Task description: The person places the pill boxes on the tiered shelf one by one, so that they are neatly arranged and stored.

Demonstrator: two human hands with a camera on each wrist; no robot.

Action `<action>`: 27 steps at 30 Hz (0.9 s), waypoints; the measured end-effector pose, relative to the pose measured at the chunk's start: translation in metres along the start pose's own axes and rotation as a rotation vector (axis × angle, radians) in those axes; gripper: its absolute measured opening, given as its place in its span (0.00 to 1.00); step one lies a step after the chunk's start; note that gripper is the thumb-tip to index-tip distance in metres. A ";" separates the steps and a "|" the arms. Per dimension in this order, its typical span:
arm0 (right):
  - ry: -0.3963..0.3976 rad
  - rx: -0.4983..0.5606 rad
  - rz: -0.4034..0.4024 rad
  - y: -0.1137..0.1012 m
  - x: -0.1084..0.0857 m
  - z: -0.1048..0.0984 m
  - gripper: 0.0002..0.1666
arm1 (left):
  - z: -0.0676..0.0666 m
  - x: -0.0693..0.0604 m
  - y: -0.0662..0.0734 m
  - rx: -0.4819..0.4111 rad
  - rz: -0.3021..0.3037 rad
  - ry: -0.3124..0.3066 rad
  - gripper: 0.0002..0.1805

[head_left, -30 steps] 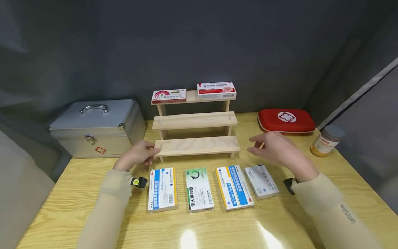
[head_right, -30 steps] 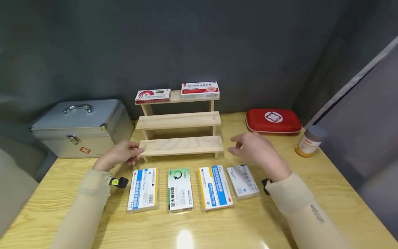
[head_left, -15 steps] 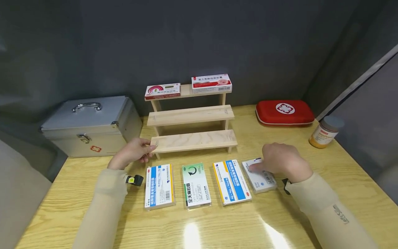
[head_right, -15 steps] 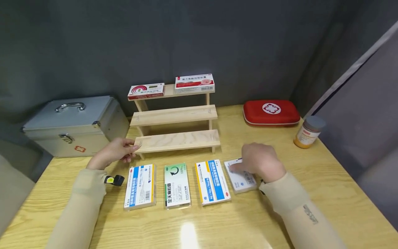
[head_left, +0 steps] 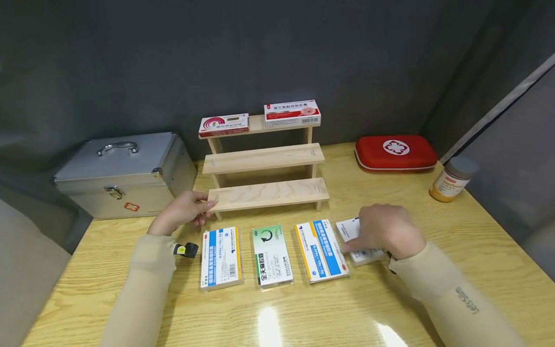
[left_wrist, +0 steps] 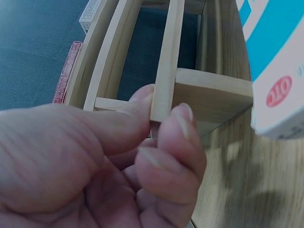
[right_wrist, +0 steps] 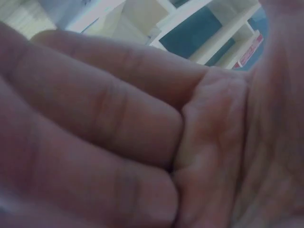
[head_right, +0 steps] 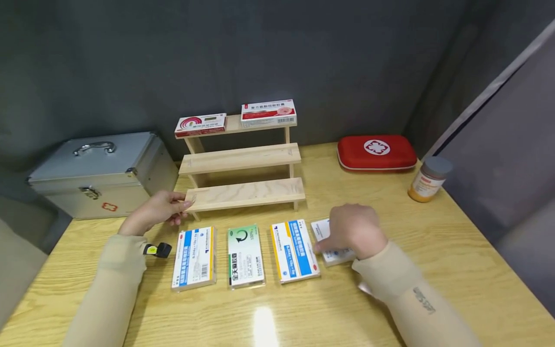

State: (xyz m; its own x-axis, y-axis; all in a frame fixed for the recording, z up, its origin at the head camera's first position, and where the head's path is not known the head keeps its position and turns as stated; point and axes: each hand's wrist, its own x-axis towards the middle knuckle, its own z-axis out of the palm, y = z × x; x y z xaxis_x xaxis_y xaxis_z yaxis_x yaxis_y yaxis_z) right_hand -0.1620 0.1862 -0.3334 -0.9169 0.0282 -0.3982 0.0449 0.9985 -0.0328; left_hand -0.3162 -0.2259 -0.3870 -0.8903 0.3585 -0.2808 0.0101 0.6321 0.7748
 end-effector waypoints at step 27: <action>0.073 0.029 -0.106 0.030 0.028 -0.002 0.32 | -0.001 0.000 0.000 -0.014 0.007 -0.018 0.14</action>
State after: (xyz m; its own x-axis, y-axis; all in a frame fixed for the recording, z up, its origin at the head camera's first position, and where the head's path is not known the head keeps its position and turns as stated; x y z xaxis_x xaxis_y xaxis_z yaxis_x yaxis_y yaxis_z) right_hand -0.1866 0.2170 -0.3437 -0.9434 -0.0727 -0.3236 -0.0431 0.9943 -0.0977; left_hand -0.3163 -0.2265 -0.3862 -0.8817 0.3757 -0.2856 0.0102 0.6202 0.7844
